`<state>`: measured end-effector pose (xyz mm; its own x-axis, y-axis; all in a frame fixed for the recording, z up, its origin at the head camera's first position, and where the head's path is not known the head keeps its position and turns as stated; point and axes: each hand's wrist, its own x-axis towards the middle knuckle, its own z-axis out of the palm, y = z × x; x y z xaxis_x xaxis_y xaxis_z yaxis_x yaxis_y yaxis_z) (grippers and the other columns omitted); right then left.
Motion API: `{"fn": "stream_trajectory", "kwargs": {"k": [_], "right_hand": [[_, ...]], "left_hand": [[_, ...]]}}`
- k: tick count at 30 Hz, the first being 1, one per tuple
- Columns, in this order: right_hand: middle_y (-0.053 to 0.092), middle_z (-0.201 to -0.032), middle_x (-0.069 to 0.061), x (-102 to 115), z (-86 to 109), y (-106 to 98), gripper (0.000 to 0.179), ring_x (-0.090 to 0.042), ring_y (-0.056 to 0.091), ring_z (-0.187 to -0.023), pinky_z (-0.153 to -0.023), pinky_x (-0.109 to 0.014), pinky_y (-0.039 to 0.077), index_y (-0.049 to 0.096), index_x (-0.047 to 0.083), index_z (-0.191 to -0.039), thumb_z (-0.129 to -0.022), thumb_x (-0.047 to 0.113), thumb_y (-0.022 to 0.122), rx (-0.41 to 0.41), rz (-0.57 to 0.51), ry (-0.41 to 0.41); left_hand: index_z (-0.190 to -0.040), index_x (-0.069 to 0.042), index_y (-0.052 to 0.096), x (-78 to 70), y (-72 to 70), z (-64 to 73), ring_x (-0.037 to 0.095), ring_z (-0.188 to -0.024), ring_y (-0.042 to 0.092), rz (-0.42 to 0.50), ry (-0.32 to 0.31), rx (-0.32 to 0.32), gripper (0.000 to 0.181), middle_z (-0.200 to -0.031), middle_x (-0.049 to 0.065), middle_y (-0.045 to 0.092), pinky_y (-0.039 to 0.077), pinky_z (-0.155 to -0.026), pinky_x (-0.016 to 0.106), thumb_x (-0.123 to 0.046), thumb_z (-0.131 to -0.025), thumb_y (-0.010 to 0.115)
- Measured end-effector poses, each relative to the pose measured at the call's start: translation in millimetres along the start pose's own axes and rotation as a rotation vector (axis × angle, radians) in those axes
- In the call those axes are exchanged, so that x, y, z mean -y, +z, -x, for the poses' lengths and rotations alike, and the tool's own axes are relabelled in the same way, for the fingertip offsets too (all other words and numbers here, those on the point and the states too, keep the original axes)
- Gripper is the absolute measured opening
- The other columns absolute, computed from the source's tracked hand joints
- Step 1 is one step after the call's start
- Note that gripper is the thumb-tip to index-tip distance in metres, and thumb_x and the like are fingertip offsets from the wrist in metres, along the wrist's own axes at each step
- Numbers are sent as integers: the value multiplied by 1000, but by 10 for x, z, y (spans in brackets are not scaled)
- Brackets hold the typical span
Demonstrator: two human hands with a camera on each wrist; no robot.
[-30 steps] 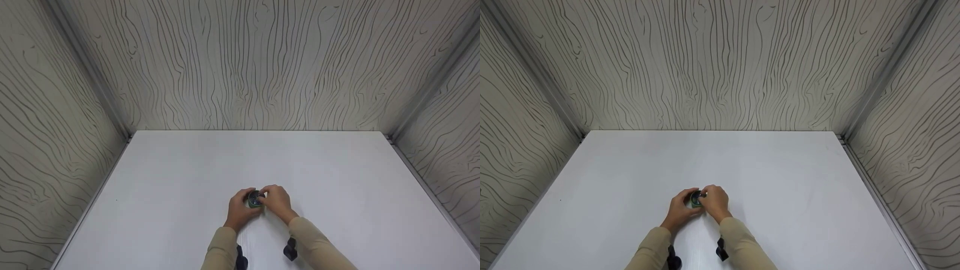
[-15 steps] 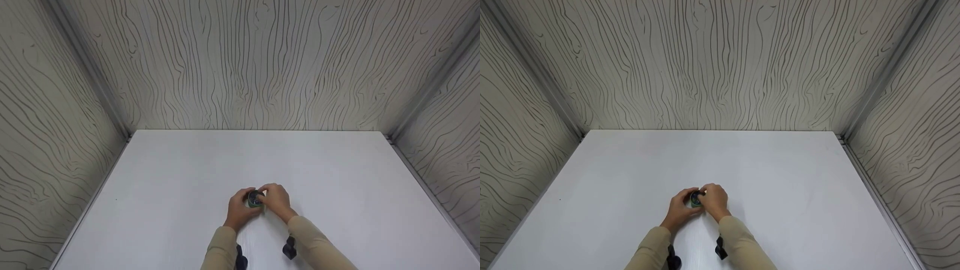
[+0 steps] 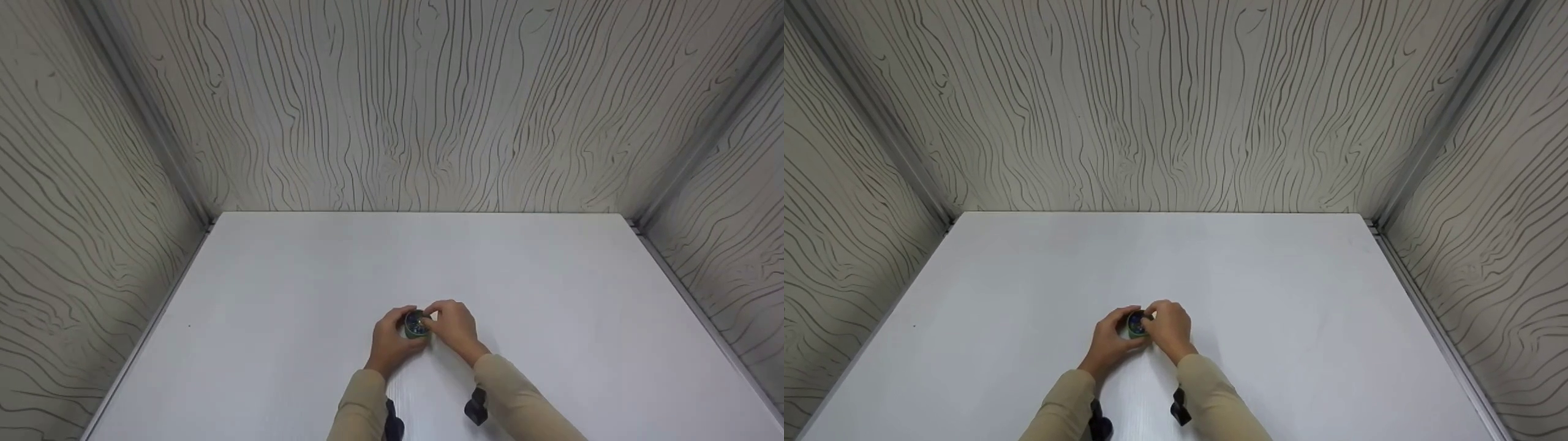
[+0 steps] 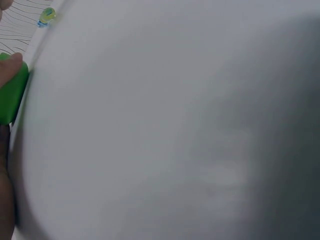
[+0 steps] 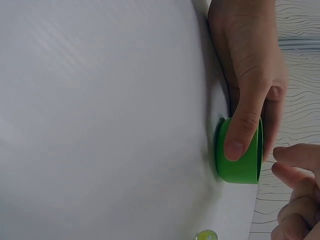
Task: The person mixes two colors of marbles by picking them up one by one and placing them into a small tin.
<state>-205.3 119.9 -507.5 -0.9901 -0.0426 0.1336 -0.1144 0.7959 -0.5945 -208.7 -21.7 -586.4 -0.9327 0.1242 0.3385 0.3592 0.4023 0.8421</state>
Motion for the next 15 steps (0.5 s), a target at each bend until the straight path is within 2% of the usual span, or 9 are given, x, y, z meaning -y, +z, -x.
{"fn": "stream_trajectory", "kwargs": {"k": [3, 9, 15], "right_hand": [[64, -66, -5, 3, 10, -17, 10, -7, 37, -55, -47, -17, 28, 76, 6, -85, -77, 12, 76, 1, -5, 5], [68, -72, -7, -18, 28, -41, 10, -8, 39, -58, -50, -18, 31, 76, 7, -85, -77, 13, 76, 8, 9, 10], [64, -67, -3, -65, 42, -70, 10, -8, 38, -56, -49, -19, 29, 76, 7, -85, -78, 13, 76, 11, -9, 10]], "left_hand": [[-121, -6, 62, 0, 3, 4, 24, -113, 66, 1, 10, 1, 55, -117, 8, 69, 54, -102, 33, -20, -72, 82], [-122, -7, 62, -5, 2, 9, 24, -114, 65, -7, -5, 5, 55, -118, 7, 69, 53, -104, 33, -25, -73, 82], [-122, -9, 62, -21, -11, 8, 23, -115, 65, 10, -25, 9, 56, -119, 7, 69, 52, -105, 35, -27, -73, 82]]}}
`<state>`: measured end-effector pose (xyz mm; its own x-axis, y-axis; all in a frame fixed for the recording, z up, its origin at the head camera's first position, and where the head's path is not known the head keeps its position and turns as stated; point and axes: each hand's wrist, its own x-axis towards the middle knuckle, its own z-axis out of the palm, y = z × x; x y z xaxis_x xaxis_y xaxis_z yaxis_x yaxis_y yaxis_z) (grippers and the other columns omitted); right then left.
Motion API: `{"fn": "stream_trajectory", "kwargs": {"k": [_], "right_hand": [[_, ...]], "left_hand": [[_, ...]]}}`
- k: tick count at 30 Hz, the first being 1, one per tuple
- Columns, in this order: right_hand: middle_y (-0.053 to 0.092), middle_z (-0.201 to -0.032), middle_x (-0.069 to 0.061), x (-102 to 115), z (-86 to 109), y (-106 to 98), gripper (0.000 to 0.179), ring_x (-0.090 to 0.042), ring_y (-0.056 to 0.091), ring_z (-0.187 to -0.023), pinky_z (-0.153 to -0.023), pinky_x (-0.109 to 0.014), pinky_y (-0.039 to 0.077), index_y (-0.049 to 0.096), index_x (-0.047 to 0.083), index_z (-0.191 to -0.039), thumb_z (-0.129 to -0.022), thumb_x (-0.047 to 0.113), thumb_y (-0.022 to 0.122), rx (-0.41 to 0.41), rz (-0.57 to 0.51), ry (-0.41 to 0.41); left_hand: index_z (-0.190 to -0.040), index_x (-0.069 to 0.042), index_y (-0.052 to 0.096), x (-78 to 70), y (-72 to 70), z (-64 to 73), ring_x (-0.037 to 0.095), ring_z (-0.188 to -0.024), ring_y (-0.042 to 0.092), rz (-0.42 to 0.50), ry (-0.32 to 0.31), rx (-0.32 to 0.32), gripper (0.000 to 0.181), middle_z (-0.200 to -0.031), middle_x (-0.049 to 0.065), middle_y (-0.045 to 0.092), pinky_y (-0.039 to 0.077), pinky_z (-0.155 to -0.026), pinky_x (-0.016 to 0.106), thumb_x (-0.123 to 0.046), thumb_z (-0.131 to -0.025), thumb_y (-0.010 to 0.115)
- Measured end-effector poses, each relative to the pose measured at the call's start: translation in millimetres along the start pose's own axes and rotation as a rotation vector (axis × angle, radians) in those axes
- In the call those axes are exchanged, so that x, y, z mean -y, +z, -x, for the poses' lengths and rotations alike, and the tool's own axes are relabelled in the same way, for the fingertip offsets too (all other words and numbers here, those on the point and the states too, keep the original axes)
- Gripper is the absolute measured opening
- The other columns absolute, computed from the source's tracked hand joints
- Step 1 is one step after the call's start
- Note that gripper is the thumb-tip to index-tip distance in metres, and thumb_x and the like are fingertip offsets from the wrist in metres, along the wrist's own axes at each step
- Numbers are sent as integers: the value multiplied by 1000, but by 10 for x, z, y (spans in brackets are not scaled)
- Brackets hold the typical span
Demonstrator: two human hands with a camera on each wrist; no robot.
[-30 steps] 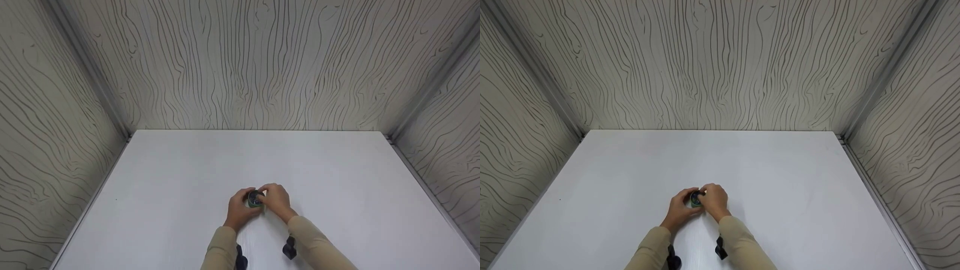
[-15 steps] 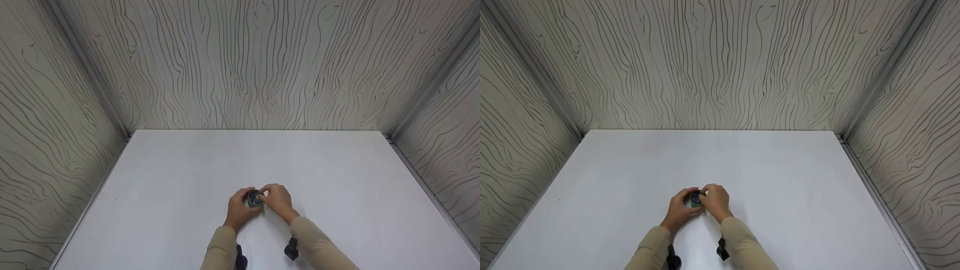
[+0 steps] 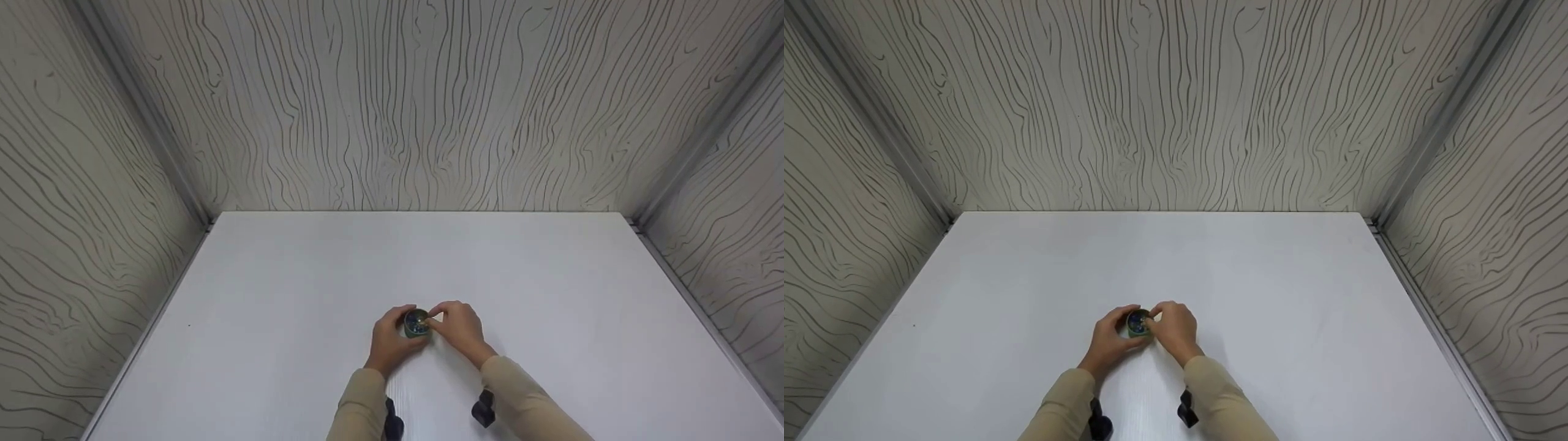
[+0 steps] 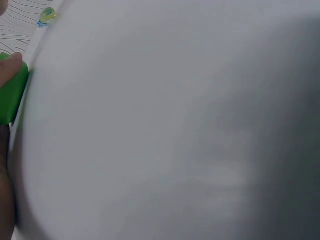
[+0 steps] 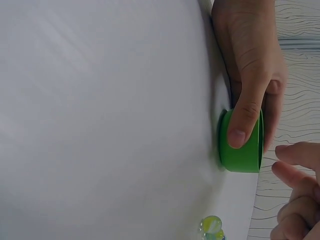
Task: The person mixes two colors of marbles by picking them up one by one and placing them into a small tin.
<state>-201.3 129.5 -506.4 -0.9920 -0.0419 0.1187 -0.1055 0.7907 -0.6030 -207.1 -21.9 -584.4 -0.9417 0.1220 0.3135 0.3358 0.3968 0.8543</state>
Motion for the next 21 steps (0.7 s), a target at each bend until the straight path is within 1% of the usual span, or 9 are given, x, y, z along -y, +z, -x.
{"fn": "stream_trajectory", "kwargs": {"k": [4, 9, 12, 17, 19, 21], "right_hand": [[62, -65, -3, -35, 0, -28, 11, -8, 37, -56, -49, -19, 28, 76, 7, -85, -78, 15, 77, -3, -3, 2], [58, -64, -2, -88, 1, -85, 11, -9, 37, -58, -50, -20, 29, 76, 7, -85, -79, 17, 76, -13, 20, 21], [55, -61, -1, -123, 6, -124, 10, -9, 37, -57, -49, -20, 28, 76, 7, -85, -80, 16, 75, -7, 10, 51], [60, -59, -2, -181, 19, -171, 9, -8, 40, -53, -47, -20, 31, 76, 8, -84, -80, 16, 75, -4, -13, 90], [64, -62, -2, -199, 21, -192, 9, -8, 41, -55, -48, -20, 32, 76, 8, -84, -80, 16, 75, -3, -20, 97], [62, -63, -2, -222, 23, -215, 9, -9, 40, -57, -49, -20, 31, 76, 8, -84, -81, 17, 74, -1, -15, 98]], "left_hand": [[-123, -10, 62, 2, -2, 0, 23, -116, 64, 8, -28, 11, 57, -120, 6, 68, 52, -105, 35, -26, -72, 83], [-123, -10, 62, -3, -3, -1, 23, -115, 64, -10, -13, 10, 58, -120, 6, 68, 53, -104, 36, -23, -71, 84], [-123, -10, 62, 0, -1, -5, 23, -115, 64, -7, -15, 8, 59, -120, 6, 68, 53, -104, 36, -24, -70, 84], [-123, -12, 62, 5, 14, -2, 22, -115, 64, -4, -45, 8, 61, -120, 5, 68, 52, -104, 35, -24, -68, 85], [-122, -12, 63, 7, 18, -2, 22, -115, 65, -6, -49, 5, 60, -120, 5, 69, 52, -104, 35, -25, -68, 85], [-122, -12, 63, 8, 19, -1, 22, -115, 65, -6, -47, 2, 60, -119, 4, 69, 52, -104, 35, -24, -68, 85]]}}
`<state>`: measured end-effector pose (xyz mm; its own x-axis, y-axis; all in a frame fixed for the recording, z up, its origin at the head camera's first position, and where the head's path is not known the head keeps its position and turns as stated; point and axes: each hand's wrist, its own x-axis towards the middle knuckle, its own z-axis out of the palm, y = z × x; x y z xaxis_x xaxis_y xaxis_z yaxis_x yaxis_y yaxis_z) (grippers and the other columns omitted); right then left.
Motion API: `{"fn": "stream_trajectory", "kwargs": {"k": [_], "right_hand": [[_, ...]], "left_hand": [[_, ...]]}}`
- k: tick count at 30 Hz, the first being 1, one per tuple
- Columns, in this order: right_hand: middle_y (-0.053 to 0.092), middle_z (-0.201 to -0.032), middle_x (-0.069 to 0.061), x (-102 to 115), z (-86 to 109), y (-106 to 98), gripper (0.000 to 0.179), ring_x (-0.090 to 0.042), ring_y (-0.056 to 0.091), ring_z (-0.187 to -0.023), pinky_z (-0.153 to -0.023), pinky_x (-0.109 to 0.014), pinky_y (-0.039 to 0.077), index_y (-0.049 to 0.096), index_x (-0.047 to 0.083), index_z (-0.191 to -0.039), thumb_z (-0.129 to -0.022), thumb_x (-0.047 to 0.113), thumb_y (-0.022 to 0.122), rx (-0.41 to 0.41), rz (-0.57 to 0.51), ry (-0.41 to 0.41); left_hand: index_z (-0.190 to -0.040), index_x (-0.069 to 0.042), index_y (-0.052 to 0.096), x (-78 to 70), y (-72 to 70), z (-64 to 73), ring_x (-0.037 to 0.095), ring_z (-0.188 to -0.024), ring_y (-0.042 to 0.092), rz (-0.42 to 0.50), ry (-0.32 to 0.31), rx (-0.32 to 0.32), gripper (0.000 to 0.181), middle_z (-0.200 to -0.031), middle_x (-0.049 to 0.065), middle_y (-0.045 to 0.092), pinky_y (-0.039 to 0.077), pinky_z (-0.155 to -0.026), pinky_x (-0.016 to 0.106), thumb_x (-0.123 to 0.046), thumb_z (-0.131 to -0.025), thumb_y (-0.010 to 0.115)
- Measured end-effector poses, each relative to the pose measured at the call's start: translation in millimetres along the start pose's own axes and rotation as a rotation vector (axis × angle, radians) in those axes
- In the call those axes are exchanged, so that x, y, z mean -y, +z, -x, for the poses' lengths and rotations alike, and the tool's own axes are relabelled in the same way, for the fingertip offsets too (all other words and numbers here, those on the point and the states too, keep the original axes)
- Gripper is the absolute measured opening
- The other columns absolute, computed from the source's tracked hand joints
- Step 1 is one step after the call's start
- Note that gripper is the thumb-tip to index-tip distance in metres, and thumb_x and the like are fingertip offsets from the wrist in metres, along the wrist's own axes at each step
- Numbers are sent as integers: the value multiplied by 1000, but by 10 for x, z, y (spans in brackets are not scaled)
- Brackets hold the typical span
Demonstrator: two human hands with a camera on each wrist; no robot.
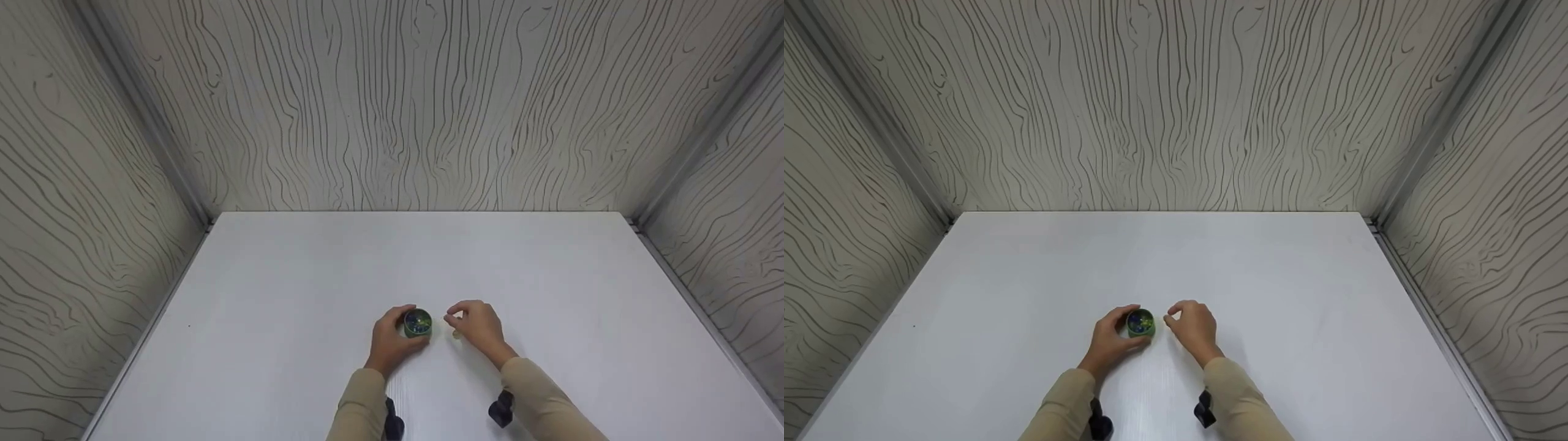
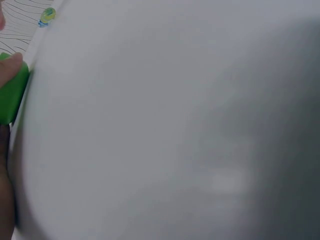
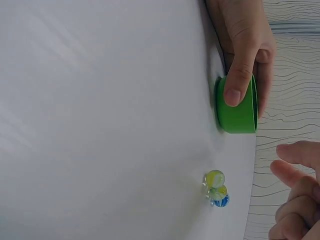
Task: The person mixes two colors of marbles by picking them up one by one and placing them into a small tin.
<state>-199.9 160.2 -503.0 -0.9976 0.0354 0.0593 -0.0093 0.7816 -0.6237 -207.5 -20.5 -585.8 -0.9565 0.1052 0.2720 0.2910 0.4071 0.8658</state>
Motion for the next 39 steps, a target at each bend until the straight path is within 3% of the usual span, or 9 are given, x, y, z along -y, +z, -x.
{"fn": "stream_trajectory", "kwargs": {"k": [4, 11, 17, 24, 39], "right_hand": [[55, -62, 1, -41, -7, -41, 11, -10, 38, -58, -50, -20, 28, 76, 7, -85, -82, 17, 73, -3, 7, 6], [62, -65, -3, -105, -4, -75, 11, -11, 39, -58, -51, -21, 30, 76, 7, -84, -82, 17, 73, -21, 1, 12], [58, -63, -2, -160, 16, -66, 12, -11, 38, -58, -50, -21, 28, 76, 7, -85, -83, 18, 72, -2, 6, 40], [53, -60, 2, -203, 37, -54, 9, -9, 37, -56, -48, -19, 27, 76, 8, -82, -81, 16, 73, -9, 14, 26], [67, -70, -5, -271, 174, -9, 13, -11, 45, -59, -52, -21, 35, 75, 6, -81, -80, 19, 74, 21, 62, 98]], "left_hand": [[-123, -11, 62, -14, -11, 1, 22, -115, 64, 10, 6, 4, 62, -119, 4, 69, 51, -106, 36, -25, -67, 86], [-123, -13, 62, -7, 0, 0, 18, -116, 64, 19, -19, 6, 62, -120, 2, 68, 50, -108, 33, -25, -67, 86], [-122, -11, 62, 10, -2, 0, 22, -114, 65, 10, 19, -5, 61, -118, 5, 69, 51, -105, 34, -25, -67, 86], [-122, -11, 62, 1, -1, 0, 22, -115, 64, 12, 15, -4, 62, -120, 5, 68, 51, -106, 32, -23, -66, 87], [-123, -11, 61, -6, -8, 4, 22, -115, 64, 5, 22, -1, 62, -120, 6, 68, 51, -106, 31, -21, -66, 86]]}}
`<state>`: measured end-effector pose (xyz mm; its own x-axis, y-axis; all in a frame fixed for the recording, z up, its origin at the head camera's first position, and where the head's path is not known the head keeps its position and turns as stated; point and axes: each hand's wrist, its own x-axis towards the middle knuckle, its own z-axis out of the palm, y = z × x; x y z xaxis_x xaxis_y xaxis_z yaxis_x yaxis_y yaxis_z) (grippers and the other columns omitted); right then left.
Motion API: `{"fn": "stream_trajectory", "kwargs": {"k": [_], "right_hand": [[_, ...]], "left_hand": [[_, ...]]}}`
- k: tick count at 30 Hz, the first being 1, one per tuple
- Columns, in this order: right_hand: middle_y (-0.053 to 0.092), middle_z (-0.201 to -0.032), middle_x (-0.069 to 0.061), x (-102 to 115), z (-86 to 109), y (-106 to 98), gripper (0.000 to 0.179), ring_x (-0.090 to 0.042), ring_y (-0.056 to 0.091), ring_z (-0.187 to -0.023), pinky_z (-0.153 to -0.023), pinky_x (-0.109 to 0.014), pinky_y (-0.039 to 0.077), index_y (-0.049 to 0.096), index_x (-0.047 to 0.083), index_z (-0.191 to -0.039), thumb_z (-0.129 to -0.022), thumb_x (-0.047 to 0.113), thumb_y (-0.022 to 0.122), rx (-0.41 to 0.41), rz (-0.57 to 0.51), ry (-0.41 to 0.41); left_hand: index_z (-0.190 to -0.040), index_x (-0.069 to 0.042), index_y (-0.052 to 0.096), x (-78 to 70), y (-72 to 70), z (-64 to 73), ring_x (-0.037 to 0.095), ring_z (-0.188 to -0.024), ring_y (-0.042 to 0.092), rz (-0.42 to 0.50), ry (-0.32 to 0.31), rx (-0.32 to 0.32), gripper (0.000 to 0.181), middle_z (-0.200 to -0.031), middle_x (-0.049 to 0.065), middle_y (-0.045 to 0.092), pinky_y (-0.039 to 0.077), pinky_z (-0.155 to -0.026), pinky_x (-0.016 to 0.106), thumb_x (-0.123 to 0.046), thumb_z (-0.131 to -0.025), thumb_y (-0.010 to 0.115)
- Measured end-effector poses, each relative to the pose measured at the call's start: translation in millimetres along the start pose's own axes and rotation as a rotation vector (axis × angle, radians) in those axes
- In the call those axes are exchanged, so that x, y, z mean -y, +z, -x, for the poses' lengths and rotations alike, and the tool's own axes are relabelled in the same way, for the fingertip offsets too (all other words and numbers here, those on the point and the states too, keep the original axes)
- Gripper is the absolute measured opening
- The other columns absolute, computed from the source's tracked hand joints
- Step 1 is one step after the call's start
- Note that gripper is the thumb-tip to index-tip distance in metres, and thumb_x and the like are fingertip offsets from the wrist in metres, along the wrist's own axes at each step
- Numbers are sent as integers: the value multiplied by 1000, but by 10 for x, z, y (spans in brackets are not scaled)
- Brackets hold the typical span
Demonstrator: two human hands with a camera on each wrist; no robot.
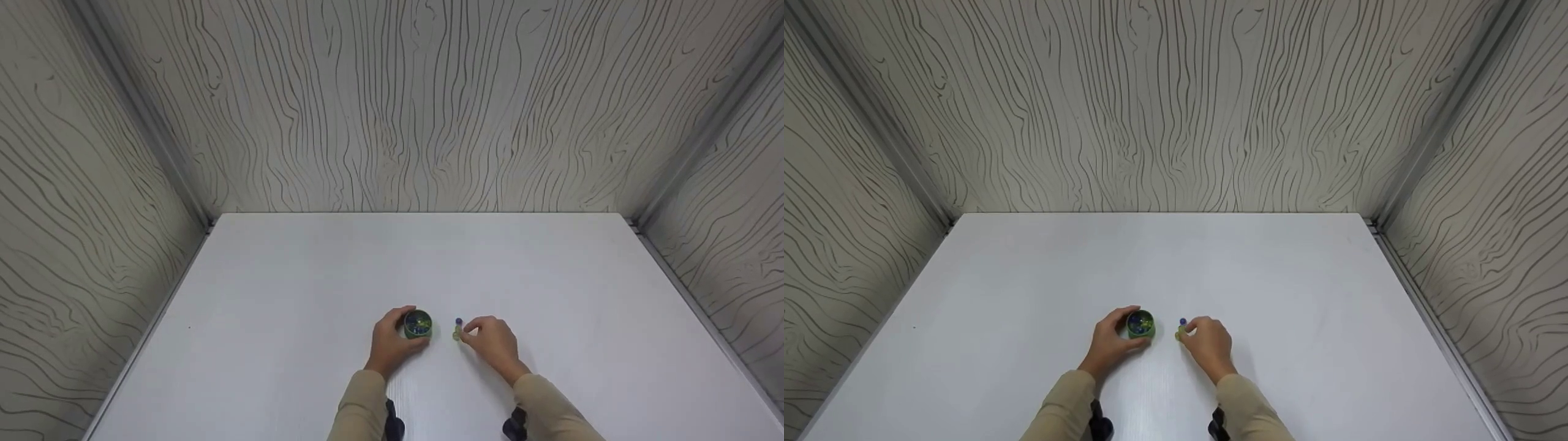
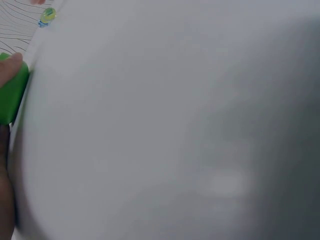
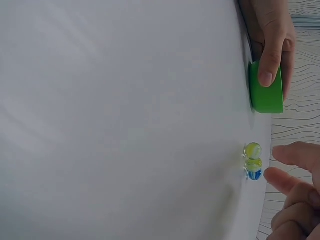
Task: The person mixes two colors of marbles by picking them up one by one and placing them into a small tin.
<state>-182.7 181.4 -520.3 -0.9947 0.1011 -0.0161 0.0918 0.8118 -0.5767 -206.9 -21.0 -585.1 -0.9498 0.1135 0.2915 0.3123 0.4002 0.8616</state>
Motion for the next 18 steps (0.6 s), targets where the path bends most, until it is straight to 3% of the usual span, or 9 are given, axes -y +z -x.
{"fn": "stream_trajectory", "kwargs": {"k": [3, 7, 10, 18], "right_hand": [[71, -79, -6, 6, 30, 6, 15, -13, 50, -64, -55, -24, 41, 74, 6, -81, -79, 21, 75, 9, 13, 18], [73, -91, -12, 26, 54, 25, 18, -23, 64, -79, -67, -36, 54, 73, 7, -80, -78, 25, 76, 10, 41, 33], [74, -94, -14, 44, 58, 52, 21, -25, 67, -85, -72, -41, 56, 72, 7, -78, -77, 27, 77, -1, 68, 45], [72, -81, -10, 75, 42, 108, 25, -17, 60, -70, -61, -32, 52, 71, 3, -77, -76, 27, 78, -4, 81, 93]], "left_hand": [[-122, -10, 61, -2, 0, -2, 23, -115, 64, 6, 6, 2, 62, -120, 6, 68, 52, -106, 31, -20, -66, 86], [-123, -10, 61, -7, -4, -2, 23, -116, 64, 11, 6, 6, 62, -121, 6, 68, 51, -106, 32, -20, -67, 86], [-123, -11, 61, -11, -8, 3, 23, -116, 64, 8, -4, 5, 62, -121, 6, 68, 51, -106, 34, -20, -67, 86], [-124, -12, 61, 8, 0, 2, 22, -116, 64, 6, -22, 2, 63, -121, 4, 68, 50, -107, 35, -25, -67, 86]]}}
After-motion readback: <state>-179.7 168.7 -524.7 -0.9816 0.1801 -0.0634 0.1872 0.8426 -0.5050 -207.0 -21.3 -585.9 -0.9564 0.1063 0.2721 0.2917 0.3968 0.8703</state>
